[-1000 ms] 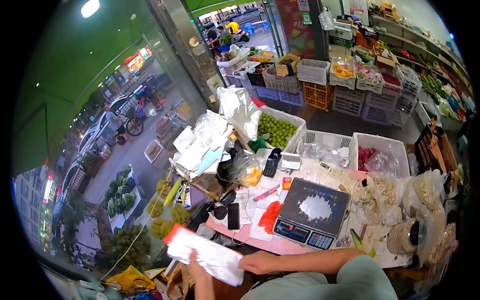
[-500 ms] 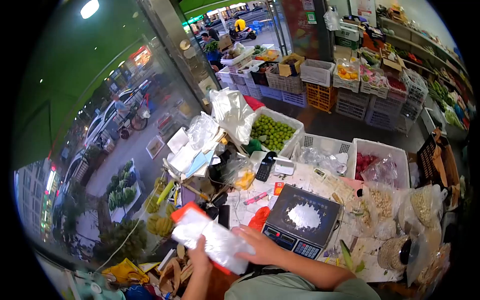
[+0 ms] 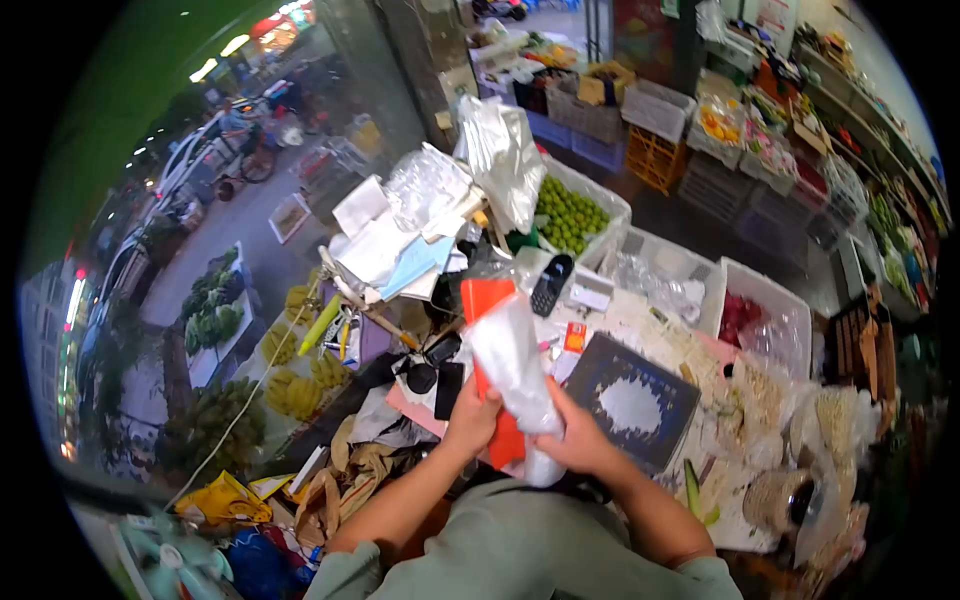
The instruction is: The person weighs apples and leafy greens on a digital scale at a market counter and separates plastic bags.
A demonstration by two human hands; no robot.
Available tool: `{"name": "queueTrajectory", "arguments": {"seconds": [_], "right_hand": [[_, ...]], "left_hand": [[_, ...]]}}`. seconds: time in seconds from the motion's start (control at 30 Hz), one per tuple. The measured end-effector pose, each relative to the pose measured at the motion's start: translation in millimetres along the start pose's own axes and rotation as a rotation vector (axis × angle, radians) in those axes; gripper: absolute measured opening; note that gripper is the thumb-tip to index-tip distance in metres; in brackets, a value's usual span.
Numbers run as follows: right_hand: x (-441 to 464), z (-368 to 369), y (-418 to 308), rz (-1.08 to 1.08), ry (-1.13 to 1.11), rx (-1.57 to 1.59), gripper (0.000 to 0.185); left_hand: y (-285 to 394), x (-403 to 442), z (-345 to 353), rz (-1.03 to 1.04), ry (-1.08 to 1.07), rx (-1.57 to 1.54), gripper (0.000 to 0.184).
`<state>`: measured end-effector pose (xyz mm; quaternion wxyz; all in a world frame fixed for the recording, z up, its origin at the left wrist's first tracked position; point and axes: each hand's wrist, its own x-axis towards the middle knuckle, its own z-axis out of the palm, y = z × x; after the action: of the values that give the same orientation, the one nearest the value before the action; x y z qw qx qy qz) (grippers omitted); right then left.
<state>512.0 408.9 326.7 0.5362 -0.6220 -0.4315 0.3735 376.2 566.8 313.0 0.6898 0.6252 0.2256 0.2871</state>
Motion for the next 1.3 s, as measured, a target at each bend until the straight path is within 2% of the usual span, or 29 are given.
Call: {"name": "queueTrajectory", "arguments": {"seconds": [0.1,0.13,0.2,0.23,0.3,0.33,0.5,0.57,0.63,0.7,0.83,0.9,0.97,1.03,1.13,1.2,1.3], "right_hand": [[16,7,-14,0.142,0.069,0.175,0.088],[21,12,-24,0.165,0.096,0.173,0.088],[33,25,-43,0.232,0.166,0.237,0.089],[37,33,-41,0.251,0.194,0.232,0.089],[46,49,-37,0.220,0.240,0.132,0.087],[49,57,-44,0.220,0.272,0.112,0.085],[58,75,-24,0.206,0.422,0.121,0.082],[59,78,-23,0.332,0.453,0.362,0.081],[61,86,-23,0.307,0.469,0.341,0.081],[65,95,-22,0.254,0.486,0.400,0.082],[64,98,-16,0.209,0.483,0.356,0.088],[62,94,-21,0.218,0.457,0.388,0.089],[61,91,-27,0.227,0.430,0.425,0.089],[61,88,-30,0.205,0.391,0.314,0.090],[60,85,-19,0.152,0.333,0.309,0.095],[60,83,-23,0.152,0.314,0.322,0.096],[55,76,-25,0.162,0.280,0.319,0.096]], "left_hand": [[23,30,-8,-0.283,-0.009,-0.071,0.066],[20,37,-16,-0.304,-0.035,-0.081,0.066],[14,53,-29,-0.274,-0.125,-0.140,0.052],[13,59,-33,-0.292,-0.150,-0.153,0.052],[21,65,-37,-0.151,-0.231,-0.113,0.045],[22,70,-39,-0.166,-0.246,-0.035,0.043],[22,92,-64,-0.304,-0.340,-0.117,0.038],[21,98,-70,-0.288,-0.358,-0.129,0.035],[16,103,-75,-0.264,-0.417,-0.068,0.036],[21,105,-73,-0.262,-0.431,-0.193,0.036],[33,111,-72,-0.290,-0.438,0.011,0.035],[26,113,-70,-0.297,-0.433,-0.153,0.033],[26,109,-68,-0.279,-0.403,-0.143,0.033],[35,106,-67,-0.263,-0.374,-0.131,0.032],[48,101,-68,-0.279,-0.313,-0.236,0.031],[53,97,-65,-0.167,-0.340,0.137,0.031],[43,94,-65,-0.244,-0.324,0.061,0.031]]}}
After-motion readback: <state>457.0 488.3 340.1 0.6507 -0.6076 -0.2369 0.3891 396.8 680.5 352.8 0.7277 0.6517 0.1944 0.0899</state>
